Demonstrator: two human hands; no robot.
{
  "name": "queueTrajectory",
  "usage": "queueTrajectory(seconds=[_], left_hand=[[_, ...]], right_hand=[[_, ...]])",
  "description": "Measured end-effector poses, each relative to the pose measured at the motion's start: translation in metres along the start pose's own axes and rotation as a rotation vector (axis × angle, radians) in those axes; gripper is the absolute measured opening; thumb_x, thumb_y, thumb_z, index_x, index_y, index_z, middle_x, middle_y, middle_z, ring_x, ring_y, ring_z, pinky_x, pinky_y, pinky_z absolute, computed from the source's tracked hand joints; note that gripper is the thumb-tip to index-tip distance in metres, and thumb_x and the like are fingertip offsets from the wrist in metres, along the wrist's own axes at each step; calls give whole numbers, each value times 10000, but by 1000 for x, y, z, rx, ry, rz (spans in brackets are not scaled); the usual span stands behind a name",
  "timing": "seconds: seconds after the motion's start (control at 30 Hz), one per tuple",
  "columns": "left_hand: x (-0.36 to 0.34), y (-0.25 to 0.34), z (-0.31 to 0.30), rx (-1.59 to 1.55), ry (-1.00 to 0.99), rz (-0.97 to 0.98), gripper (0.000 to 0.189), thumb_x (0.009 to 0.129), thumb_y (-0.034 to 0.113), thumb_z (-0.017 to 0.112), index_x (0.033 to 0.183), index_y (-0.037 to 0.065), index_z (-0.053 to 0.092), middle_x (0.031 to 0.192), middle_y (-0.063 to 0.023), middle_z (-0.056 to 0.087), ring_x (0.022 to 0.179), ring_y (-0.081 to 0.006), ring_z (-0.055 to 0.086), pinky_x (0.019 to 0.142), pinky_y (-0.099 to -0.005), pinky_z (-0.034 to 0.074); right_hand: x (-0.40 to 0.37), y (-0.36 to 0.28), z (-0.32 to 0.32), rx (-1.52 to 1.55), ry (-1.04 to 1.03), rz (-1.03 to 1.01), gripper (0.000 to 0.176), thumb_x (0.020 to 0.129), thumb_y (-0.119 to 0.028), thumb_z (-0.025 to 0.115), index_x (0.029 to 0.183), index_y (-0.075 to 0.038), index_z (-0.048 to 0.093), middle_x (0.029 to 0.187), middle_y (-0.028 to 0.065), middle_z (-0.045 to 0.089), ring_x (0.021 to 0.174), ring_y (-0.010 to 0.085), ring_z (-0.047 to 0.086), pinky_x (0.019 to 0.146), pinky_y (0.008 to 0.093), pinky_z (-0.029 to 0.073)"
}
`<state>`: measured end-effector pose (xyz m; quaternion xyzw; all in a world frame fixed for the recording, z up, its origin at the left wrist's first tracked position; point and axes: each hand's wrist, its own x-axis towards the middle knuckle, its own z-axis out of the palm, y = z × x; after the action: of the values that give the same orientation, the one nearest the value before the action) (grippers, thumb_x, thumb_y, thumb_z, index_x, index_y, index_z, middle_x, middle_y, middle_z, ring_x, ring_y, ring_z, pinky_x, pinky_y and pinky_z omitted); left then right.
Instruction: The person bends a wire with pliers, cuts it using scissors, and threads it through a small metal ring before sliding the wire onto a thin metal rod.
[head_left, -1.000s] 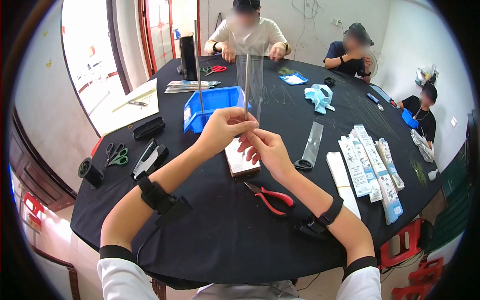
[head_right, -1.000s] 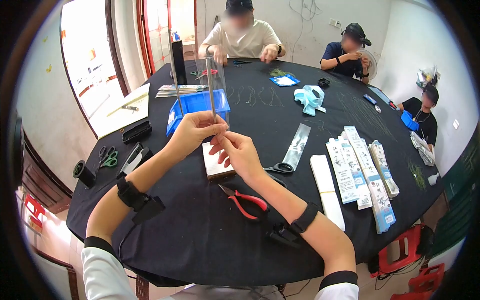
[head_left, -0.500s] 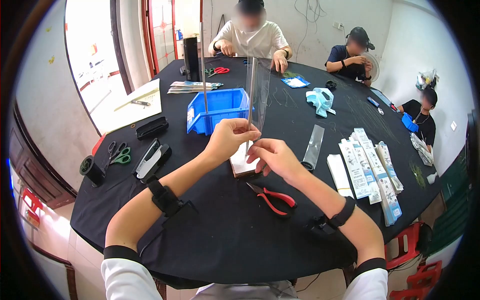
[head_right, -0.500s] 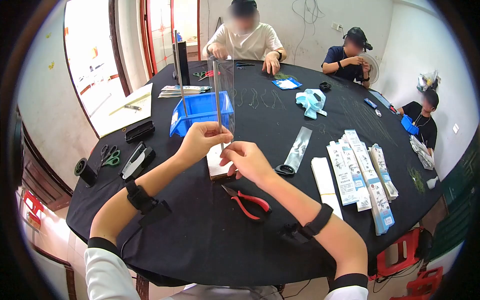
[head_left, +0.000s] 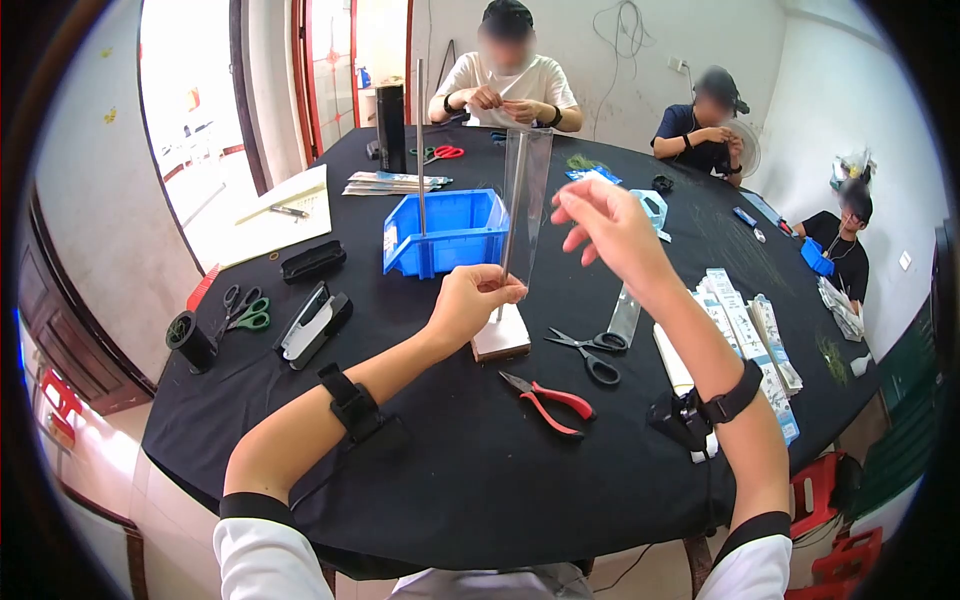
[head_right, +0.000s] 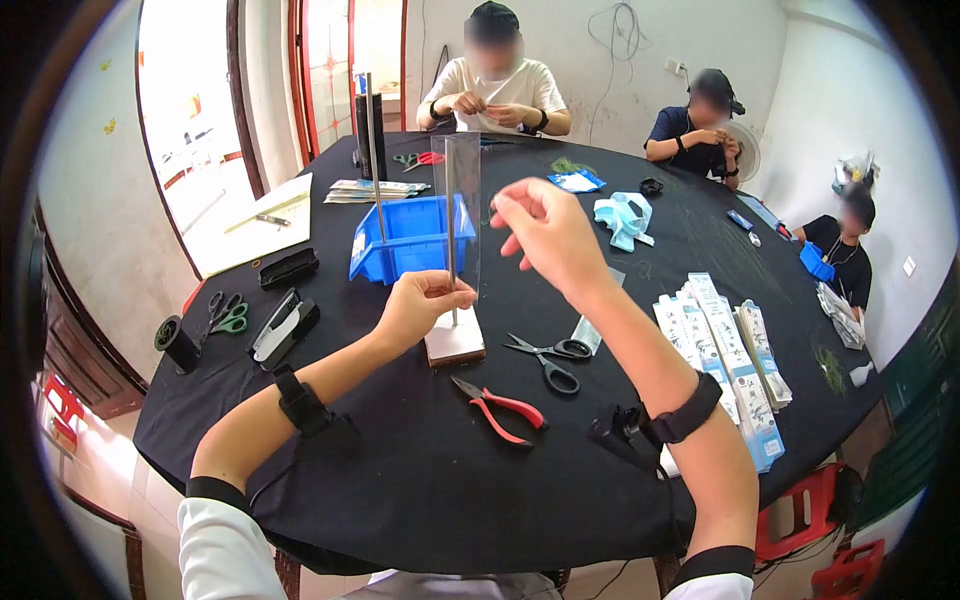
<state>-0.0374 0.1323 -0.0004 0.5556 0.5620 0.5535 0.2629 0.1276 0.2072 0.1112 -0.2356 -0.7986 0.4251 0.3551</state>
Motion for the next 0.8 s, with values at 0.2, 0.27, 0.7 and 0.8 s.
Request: queueTrajectory(seconds=[0.2,0.27,0.7,0.8], left_hand=[[1,-3,-1,15,-33,-36,136,807,131,664,853,3,660,761,-29,644,733,-72,583,691,-206,449],[1,-4,-1,-10,-40,-44,139,810,133,661,853,1,655,758,-27,637,728,-72,578,687,-205,449],[2,-13,0,-40,-35,-7,153,803,163,650,831,12,647,743,-33,637,708,-75,577,655,-226,455],[2,-12,-1,-31,-57,-27,136,815,139,642,858,11,630,761,-24,625,722,-73,576,680,-218,459]], right_hand=[[31,-16,-2,-13,31,-313,385,850,-315,601,1108,-34,547,922,53,629,714,69,557,563,208,444],[38,-19,0,-6,14,-359,363,839,-312,617,1078,-42,577,938,48,636,749,76,562,633,223,450],[58,-35,-11,-252,-118,-643,143,855,-155,593,893,-27,643,775,-13,610,741,78,585,683,208,457],[56,-44,-16,-407,-124,-650,130,847,-149,591,888,-38,645,757,-8,625,721,78,590,679,218,466]])
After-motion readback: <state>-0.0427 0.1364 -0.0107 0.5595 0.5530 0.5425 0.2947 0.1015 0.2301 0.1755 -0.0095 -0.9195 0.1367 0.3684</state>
